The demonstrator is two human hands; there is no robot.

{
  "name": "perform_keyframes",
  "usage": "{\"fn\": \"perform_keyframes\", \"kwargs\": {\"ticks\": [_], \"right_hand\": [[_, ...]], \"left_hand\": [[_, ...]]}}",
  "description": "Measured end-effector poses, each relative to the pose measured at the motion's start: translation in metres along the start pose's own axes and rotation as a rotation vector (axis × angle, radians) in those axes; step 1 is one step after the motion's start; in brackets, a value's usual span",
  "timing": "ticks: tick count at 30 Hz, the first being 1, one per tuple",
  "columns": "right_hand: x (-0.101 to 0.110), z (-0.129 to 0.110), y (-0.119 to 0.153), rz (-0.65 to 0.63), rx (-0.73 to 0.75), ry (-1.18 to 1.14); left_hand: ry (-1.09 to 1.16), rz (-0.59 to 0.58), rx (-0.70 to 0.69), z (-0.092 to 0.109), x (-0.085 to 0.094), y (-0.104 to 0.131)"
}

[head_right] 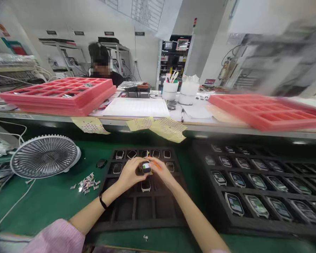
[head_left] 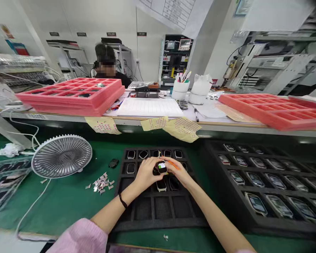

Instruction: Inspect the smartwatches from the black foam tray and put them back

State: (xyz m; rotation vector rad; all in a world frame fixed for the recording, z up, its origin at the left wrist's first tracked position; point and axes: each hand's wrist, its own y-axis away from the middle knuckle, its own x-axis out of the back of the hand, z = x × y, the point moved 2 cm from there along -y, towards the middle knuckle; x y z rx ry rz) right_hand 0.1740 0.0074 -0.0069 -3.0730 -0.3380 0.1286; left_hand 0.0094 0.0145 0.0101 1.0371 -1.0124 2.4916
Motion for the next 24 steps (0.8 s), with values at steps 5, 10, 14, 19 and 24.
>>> {"fn": "perform_keyframes", "kwargs": {"ticks": [5, 10, 14, 19, 24], "right_hand": [[-0.004, -0.009, 0.005, -0.023, 0.037, 0.032], [-0.007, -0.013, 0.006, -0.017, 0.040, 0.012], [-0.008, -0.009, 0.005, 0.000, 0.028, 0.013], [-0.008, -0.004, 0.004, 0.053, 0.026, -0.036], [-0.007, -0.003, 0.004, 0.050, 0.013, -0.070]], "left_hand": [[0.004, 0.005, -0.006, 0.001, -0.001, 0.002], [-0.008, 0.011, 0.002, 0.002, -0.001, 0.003], [-0.023, 0.029, -0.017, 0.002, -0.001, 0.003], [-0.027, 0.026, -0.025, 0.002, -0.002, 0.003], [-0.036, 0.021, -0.015, 0.002, -0.002, 0.003]]}}
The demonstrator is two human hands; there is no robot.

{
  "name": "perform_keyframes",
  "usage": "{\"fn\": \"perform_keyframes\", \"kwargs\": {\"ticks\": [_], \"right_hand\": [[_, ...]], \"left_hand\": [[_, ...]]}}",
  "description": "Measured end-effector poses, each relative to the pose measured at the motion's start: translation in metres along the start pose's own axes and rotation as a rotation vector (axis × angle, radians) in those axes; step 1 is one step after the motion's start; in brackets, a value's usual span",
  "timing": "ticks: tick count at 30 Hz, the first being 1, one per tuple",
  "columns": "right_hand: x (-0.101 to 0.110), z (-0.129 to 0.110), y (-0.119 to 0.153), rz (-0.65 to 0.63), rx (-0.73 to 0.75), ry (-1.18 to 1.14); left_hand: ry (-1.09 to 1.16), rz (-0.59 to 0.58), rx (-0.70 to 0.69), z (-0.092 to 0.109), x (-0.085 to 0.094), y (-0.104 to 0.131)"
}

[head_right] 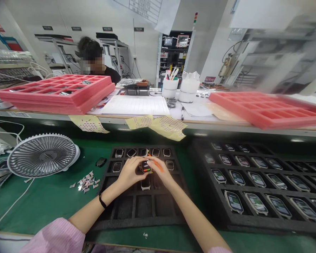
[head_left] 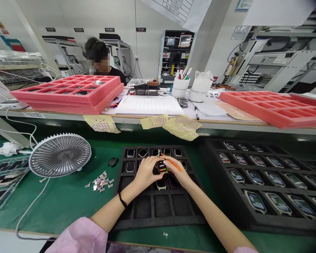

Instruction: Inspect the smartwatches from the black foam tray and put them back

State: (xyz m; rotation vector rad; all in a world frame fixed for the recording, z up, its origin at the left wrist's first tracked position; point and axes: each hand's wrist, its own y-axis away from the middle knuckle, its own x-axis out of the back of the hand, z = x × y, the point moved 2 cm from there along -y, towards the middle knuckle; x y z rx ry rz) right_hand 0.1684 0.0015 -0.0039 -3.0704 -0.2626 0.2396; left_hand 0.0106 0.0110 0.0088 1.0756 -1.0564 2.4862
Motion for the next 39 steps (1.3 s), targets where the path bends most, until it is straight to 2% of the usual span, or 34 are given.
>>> {"fn": "perform_keyframes", "kwargs": {"ticks": [5, 12, 24, 34, 39], "right_hand": [[0.000, 0.000, 0.000, -0.005, 0.034, 0.065], [0.000, 0.002, 0.001, -0.008, -0.016, -0.029], [-0.001, -0.004, 0.003, -0.025, 0.003, 0.017], [0.002, -0.008, 0.004, -0.177, 0.003, 0.036], [0.002, -0.011, 0.004, -0.199, 0.008, 0.069]], "left_hand": [[-0.007, -0.002, -0.008, 0.000, 0.000, 0.001], [-0.008, -0.002, -0.005, 0.001, 0.002, 0.000], [-0.002, 0.012, -0.010, 0.000, 0.002, 0.001], [0.000, 0.023, -0.004, 0.001, 0.003, 0.000], [0.003, 0.026, -0.010, 0.002, 0.004, 0.000]]}}
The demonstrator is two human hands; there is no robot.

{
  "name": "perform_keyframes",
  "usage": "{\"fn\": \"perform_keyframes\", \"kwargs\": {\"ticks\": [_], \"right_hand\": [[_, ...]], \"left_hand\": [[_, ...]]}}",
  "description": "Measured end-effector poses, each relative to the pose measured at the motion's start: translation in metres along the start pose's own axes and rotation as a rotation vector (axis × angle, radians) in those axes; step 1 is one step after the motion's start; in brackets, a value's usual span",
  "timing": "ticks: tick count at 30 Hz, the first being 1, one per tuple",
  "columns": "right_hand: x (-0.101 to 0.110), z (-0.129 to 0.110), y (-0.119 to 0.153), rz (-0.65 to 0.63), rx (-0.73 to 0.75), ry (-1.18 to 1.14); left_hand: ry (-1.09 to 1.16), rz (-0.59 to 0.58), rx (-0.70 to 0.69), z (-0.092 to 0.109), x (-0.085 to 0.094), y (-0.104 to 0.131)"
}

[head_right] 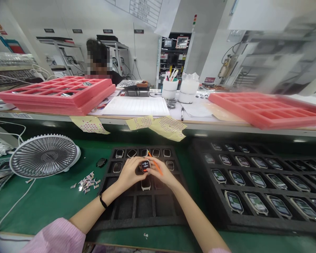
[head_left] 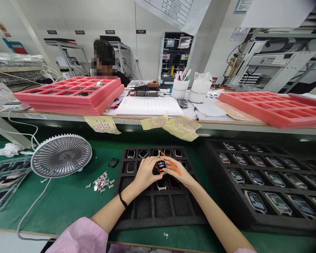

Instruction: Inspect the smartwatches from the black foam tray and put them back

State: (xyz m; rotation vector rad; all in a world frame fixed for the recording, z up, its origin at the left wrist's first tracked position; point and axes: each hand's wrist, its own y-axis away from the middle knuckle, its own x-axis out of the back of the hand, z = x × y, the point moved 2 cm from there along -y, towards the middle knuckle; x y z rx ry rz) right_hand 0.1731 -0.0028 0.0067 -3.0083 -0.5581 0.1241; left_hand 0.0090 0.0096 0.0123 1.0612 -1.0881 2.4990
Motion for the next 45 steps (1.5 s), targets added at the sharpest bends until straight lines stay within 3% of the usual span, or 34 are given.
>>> {"fn": "perform_keyframes", "kwargs": {"ticks": [15, 24, 28, 39, 45], "right_hand": [[-0.005, 0.009, -0.004, 0.154, -0.003, -0.007], [0.003, 0.001, 0.000, -0.001, 0.008, 0.024], [0.003, -0.001, 0.001, -0.013, 0.016, 0.052], [-0.004, 0.008, -0.007, 0.244, 0.043, 0.049], [-0.009, 0.012, -0.011, 0.324, 0.030, 0.062]], "left_hand": [[-0.015, -0.021, 0.012, 0.000, -0.002, 0.001], [0.007, -0.033, 0.024, 0.001, 0.001, 0.001], [0.003, -0.031, 0.027, 0.001, 0.001, 0.001], [0.005, -0.034, 0.020, 0.002, -0.001, 0.001], [-0.006, -0.034, 0.016, 0.002, -0.001, 0.001]]}}
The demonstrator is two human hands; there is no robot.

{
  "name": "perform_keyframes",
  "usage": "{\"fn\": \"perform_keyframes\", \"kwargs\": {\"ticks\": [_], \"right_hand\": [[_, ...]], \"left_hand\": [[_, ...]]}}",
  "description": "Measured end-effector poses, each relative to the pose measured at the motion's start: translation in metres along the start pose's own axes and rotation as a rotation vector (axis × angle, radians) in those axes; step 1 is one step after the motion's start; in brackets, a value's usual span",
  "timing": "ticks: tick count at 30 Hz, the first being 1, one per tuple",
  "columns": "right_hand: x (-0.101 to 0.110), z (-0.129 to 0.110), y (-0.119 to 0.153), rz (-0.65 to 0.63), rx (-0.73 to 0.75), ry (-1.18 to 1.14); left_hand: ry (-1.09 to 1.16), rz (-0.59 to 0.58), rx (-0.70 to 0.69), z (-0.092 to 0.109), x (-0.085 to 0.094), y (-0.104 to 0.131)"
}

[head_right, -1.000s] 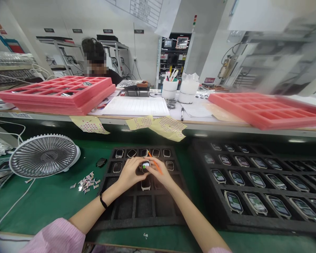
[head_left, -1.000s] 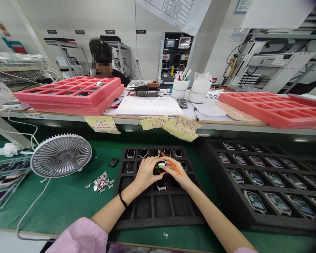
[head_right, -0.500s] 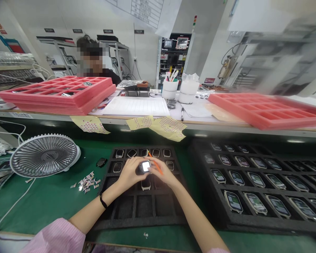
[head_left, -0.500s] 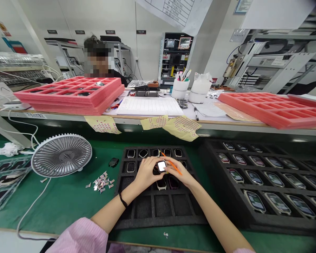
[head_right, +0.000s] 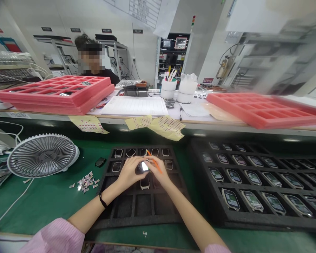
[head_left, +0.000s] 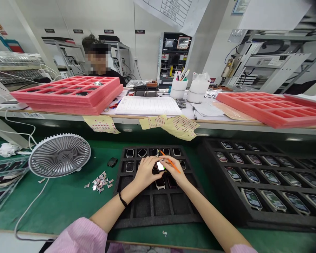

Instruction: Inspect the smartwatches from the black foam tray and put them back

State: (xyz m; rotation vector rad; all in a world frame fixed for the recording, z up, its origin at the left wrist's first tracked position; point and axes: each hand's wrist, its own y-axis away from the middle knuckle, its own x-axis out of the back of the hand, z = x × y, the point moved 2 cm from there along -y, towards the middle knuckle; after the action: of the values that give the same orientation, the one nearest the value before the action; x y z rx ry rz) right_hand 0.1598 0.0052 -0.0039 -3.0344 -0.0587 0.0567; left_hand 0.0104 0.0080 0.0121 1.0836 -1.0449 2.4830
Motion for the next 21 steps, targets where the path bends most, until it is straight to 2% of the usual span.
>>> {"fn": "perform_keyframes", "kwargs": {"ticks": [3, 9, 13, 16, 21], "right_hand": [[0.002, 0.000, 0.001, -0.024, 0.003, -0.004], [0.010, -0.004, 0.003, -0.222, -0.012, -0.038], [0.013, -0.005, 0.003, -0.306, -0.002, -0.035], [0.012, -0.002, 0.003, -0.297, 0.011, -0.030], [0.007, 0.001, 0.001, -0.191, 0.012, -0.043]], "left_hand": [[0.000, 0.000, 0.003, 0.000, 0.000, 0.000], [-0.001, 0.020, -0.006, 0.000, 0.001, 0.000], [0.003, 0.024, -0.011, -0.001, 0.000, 0.001], [0.005, 0.034, -0.011, -0.002, 0.000, 0.001], [0.009, 0.044, -0.013, -0.002, -0.002, 0.001]]}}
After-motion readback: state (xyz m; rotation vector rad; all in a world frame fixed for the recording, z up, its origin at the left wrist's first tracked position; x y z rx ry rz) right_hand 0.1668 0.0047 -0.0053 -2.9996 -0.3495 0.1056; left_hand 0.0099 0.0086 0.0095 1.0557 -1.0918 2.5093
